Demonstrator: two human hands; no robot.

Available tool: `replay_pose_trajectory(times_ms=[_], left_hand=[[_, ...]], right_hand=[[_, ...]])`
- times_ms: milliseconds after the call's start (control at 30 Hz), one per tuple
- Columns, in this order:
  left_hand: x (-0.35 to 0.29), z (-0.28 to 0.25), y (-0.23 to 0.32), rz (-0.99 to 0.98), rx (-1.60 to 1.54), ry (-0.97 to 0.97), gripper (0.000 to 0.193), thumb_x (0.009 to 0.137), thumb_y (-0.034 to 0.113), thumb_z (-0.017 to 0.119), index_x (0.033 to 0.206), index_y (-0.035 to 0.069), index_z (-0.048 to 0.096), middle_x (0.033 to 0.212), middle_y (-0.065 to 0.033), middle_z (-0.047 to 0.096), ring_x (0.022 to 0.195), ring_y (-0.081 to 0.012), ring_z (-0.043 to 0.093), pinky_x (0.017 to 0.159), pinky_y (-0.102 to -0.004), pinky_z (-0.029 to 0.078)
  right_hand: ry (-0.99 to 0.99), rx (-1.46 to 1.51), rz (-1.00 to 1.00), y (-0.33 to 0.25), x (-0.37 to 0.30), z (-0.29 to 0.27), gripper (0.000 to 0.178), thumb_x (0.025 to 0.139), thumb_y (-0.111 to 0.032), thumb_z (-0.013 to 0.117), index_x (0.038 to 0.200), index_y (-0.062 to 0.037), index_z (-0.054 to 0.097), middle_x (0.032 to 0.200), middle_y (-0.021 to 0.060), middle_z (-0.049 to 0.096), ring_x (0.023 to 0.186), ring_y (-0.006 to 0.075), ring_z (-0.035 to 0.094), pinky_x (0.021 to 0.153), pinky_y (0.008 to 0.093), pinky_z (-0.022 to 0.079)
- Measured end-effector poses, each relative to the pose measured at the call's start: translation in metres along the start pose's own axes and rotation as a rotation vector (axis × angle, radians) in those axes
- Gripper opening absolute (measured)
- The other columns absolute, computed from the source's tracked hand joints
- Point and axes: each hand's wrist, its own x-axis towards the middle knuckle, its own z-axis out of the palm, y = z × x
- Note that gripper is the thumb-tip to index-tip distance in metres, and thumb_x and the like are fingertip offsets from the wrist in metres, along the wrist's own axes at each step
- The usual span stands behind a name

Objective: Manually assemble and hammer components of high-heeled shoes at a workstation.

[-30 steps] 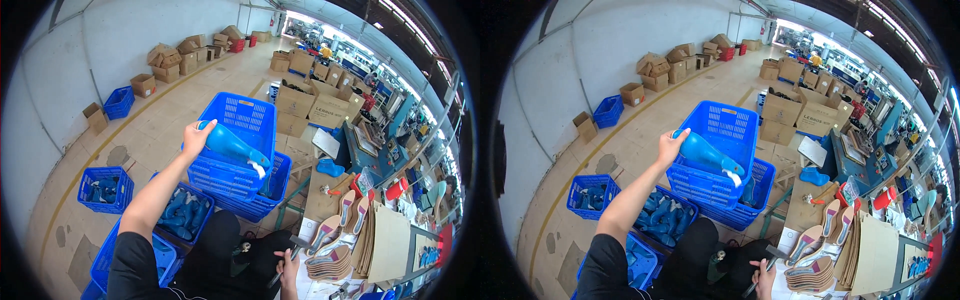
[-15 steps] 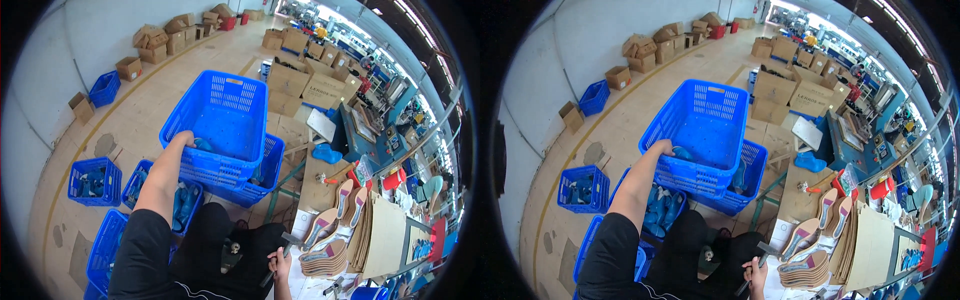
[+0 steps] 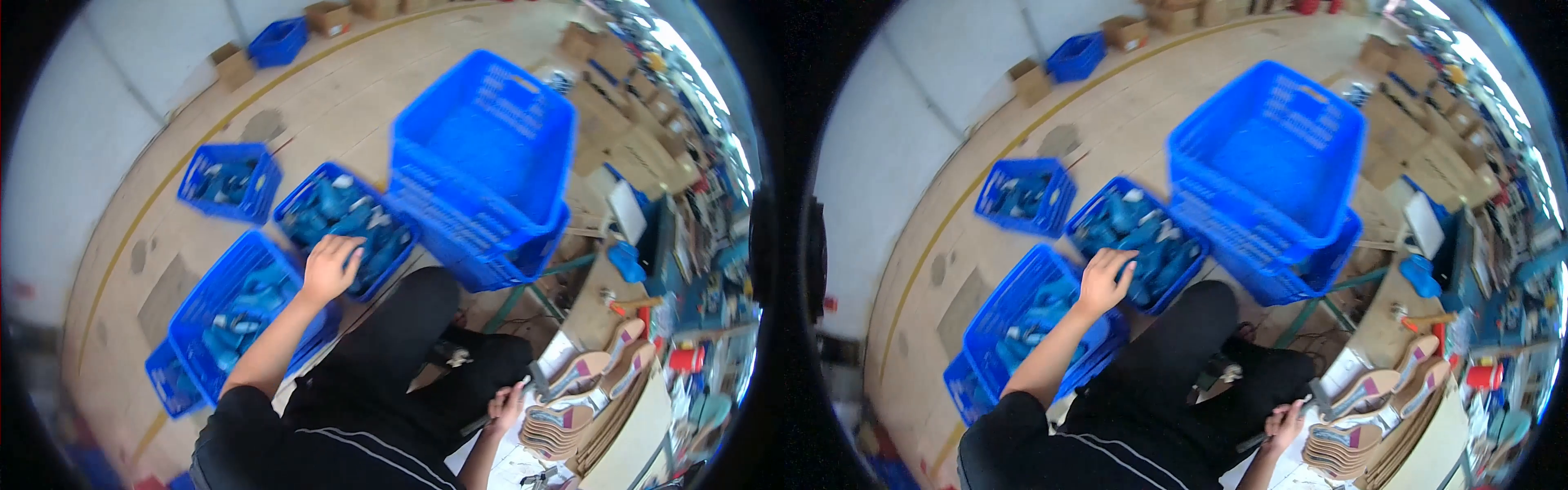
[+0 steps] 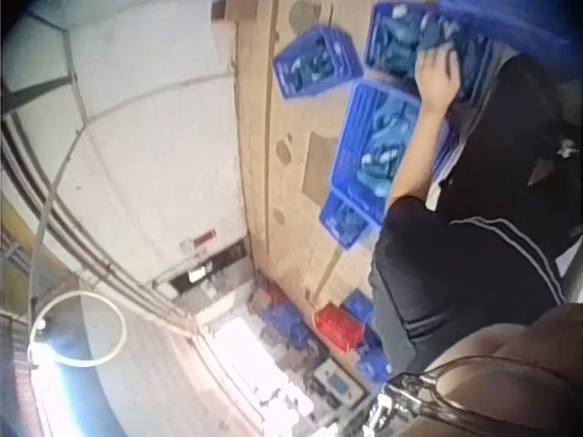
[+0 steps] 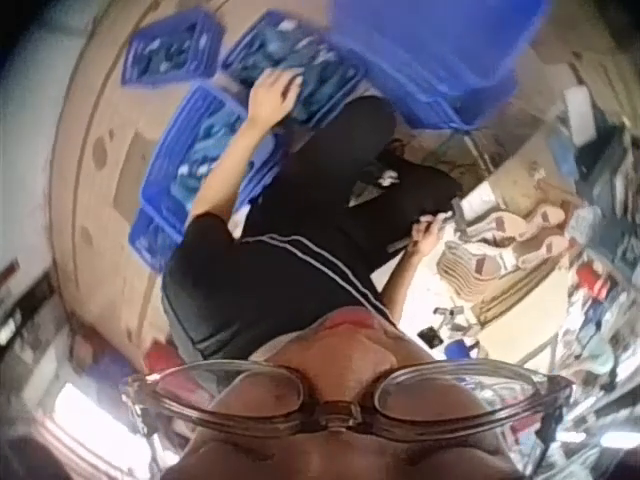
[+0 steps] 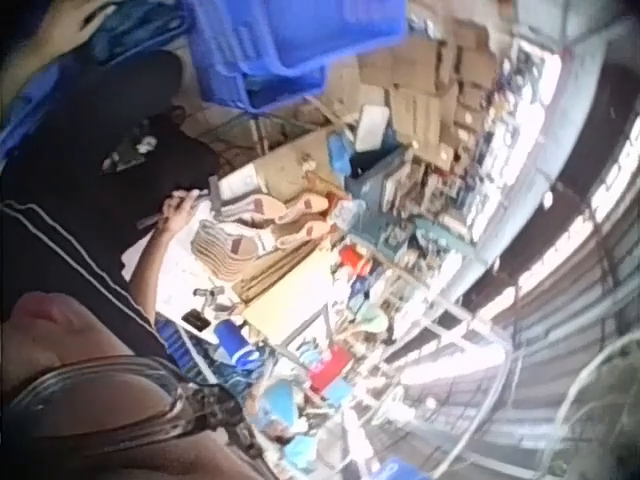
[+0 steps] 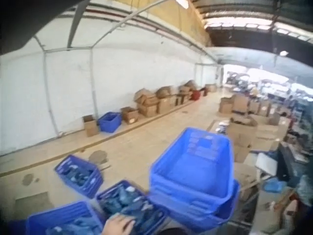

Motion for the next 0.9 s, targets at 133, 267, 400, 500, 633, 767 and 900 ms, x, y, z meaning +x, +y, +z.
replay_pose_trajectory(times_ms=[133, 267, 400, 500, 633, 767, 900], left_hand=[[-0.232, -0.006, -0.127, -0.932, 0.277, -0.059, 0.039, 0.099, 0.031, 0.07, 0.131, 0.009, 0.068, 0.127, -0.0229, 0.069, 0.118, -0.0454, 0.063, 0.104, -0.0508, 0.05], [-0.442, -0.035, -0.176, -1.581, 0.273, -0.625, 0.07, 0.089, 0.051, 0.075, 0.144, 0.01, 0.059, 0.14, -0.0271, 0.063, 0.135, -0.0463, 0.057, 0.115, -0.056, 0.044], [-0.502, -0.024, -0.183, -1.739, 0.274, -0.787, 0.079, 0.089, 0.053, 0.075, 0.151, 0.01, 0.052, 0.15, -0.0262, 0.056, 0.141, -0.0481, 0.051, 0.117, -0.0555, 0.042], [-0.512, -0.008, -0.203, -1.805, 0.376, -0.52, 0.085, 0.09, 0.047, 0.077, 0.156, 0.007, 0.041, 0.152, -0.023, 0.053, 0.14, -0.0466, 0.05, 0.114, -0.0545, 0.046], [-0.486, 0.0, -0.224, -1.549, 0.494, -0.58, 0.074, 0.091, 0.038, 0.078, 0.153, 0.013, 0.046, 0.142, -0.0209, 0.057, 0.133, -0.0437, 0.055, 0.11, -0.0548, 0.049], [-0.466, 0.001, -0.269, -1.607, 0.463, -0.665, 0.053, 0.094, 0.031, 0.073, 0.143, 0.018, 0.058, 0.135, -0.0167, 0.06, 0.133, -0.0375, 0.055, 0.105, -0.0524, 0.052], [-0.476, -0.007, -0.291, -1.034, 0.982, -0.819, 0.033, 0.102, 0.025, 0.059, 0.133, 0.02, 0.066, 0.133, -0.011, 0.061, 0.134, -0.0318, 0.056, 0.096, -0.0471, 0.054]], right_hand=[[-0.107, 0.035, -0.048, -0.003, 0.003, -0.017, 0.046, 0.112, -0.046, 0.055, 0.085, -0.0087, 0.06, 0.063, 0.0, 0.055, 0.036, 0.0037, 0.031, 0.031, 0.0215, 0.022], [-0.03, 0.083, -0.022, 0.009, 0.014, -0.014, 0.031, 0.113, -0.038, 0.057, 0.109, -0.0076, 0.06, 0.078, 0.0045, 0.066, 0.037, 0.0025, 0.034, 0.031, 0.0183, 0.025], [-0.103, 0.055, -0.119, 0.005, 0.006, -0.035, 0.024, 0.114, -0.028, 0.055, 0.12, -0.0061, 0.062, 0.086, 0.0066, 0.068, 0.041, 0.0015, 0.034, 0.034, 0.0169, 0.026], [0.026, -0.053, -0.142, -0.001, -0.014, 0.013, 0.032, 0.112, -0.036, 0.061, 0.095, -0.0087, 0.063, 0.073, 0.0004, 0.063, 0.039, 0.0016, 0.032, 0.034, 0.0183, 0.023], [0.064, -0.127, -0.172, -0.006, -0.007, 0.012, 0.03, 0.11, -0.038, 0.063, 0.096, -0.0114, 0.064, 0.075, -0.0005, 0.064, 0.04, 0.0, 0.034, 0.035, 0.0175, 0.023], [0.03, -0.134, -0.155, -0.01, 0.001, -0.006, 0.031, 0.112, -0.036, 0.059, 0.102, -0.0074, 0.064, 0.079, 0.0031, 0.067, 0.039, 0.0012, 0.033, 0.033, 0.0184, 0.023], [0.007, -0.131, -0.143, -0.016, -0.002, 0.013, 0.032, 0.113, -0.035, 0.058, 0.099, -0.0066, 0.064, 0.08, 0.0031, 0.067, 0.038, 0.0015, 0.032, 0.034, 0.0189, 0.024]])
